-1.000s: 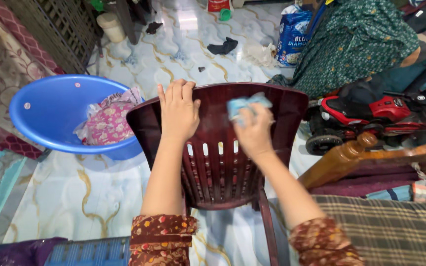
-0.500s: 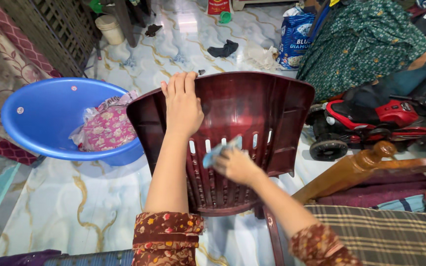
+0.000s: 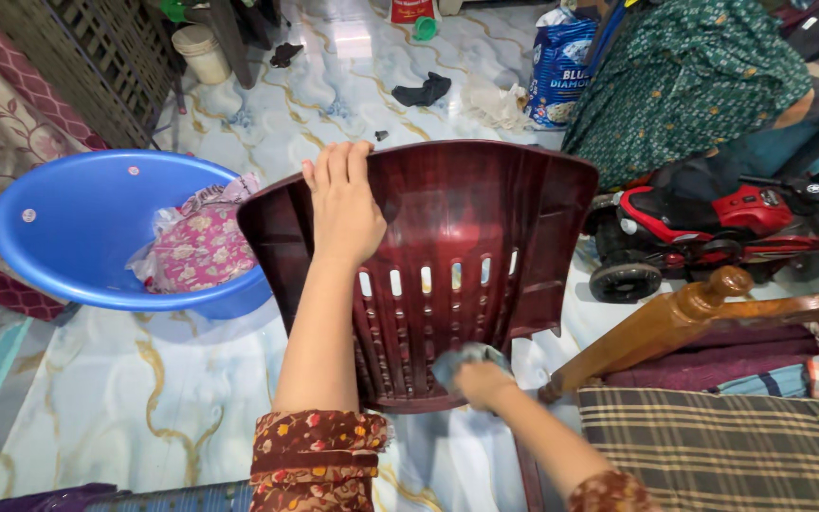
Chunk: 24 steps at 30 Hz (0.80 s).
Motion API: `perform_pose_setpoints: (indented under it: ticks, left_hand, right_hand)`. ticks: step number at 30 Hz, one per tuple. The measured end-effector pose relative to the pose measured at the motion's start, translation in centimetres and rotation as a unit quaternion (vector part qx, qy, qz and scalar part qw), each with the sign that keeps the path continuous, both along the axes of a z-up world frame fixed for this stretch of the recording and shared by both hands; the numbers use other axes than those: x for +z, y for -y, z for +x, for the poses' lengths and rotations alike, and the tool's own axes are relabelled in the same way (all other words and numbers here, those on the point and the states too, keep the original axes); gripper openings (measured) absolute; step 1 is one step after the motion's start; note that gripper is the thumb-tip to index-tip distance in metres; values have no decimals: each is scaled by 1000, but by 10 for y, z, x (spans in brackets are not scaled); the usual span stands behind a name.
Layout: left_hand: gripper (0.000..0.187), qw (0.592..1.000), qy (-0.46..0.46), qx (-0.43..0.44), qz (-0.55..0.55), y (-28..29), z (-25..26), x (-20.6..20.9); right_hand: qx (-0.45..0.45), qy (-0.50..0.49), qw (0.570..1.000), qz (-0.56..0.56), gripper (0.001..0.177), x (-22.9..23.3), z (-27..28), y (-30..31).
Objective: The person wipes a maroon plastic chair with a blue cloth. They clean the seat, backrest, and legs, turning the chair over to access all surfaces.
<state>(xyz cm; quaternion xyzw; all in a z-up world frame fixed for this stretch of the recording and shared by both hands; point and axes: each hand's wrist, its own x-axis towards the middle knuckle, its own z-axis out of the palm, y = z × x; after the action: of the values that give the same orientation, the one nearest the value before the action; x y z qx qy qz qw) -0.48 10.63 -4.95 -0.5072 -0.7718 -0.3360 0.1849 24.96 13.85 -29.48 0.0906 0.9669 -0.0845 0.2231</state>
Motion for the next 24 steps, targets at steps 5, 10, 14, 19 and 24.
perform_pose_setpoints:
  ticks: [5,10,14,19,24]
  left_hand:
    - [72,1000,7,-11,-18,9,-1,2]
    - [78,999,20,-17,-34,13,-1,4]
    - [79,999,14,-12,-31,15,-1,1]
    - [81,999,23,-18,-40,20,3,1]
    - [82,998,23,-22,-48,28,8,7]
  right_hand:
    - [-101,-298,941,-123,39,116,17,-29]
    - [-171,-754,634,-23,60,280,54,-18]
    - [-230,-742,625,70,43,266,-5,-3]
    - [-217,-149,964,-45,28,211,-44,14]
    - [-189,-460,865,-64,48,253,-10,25]
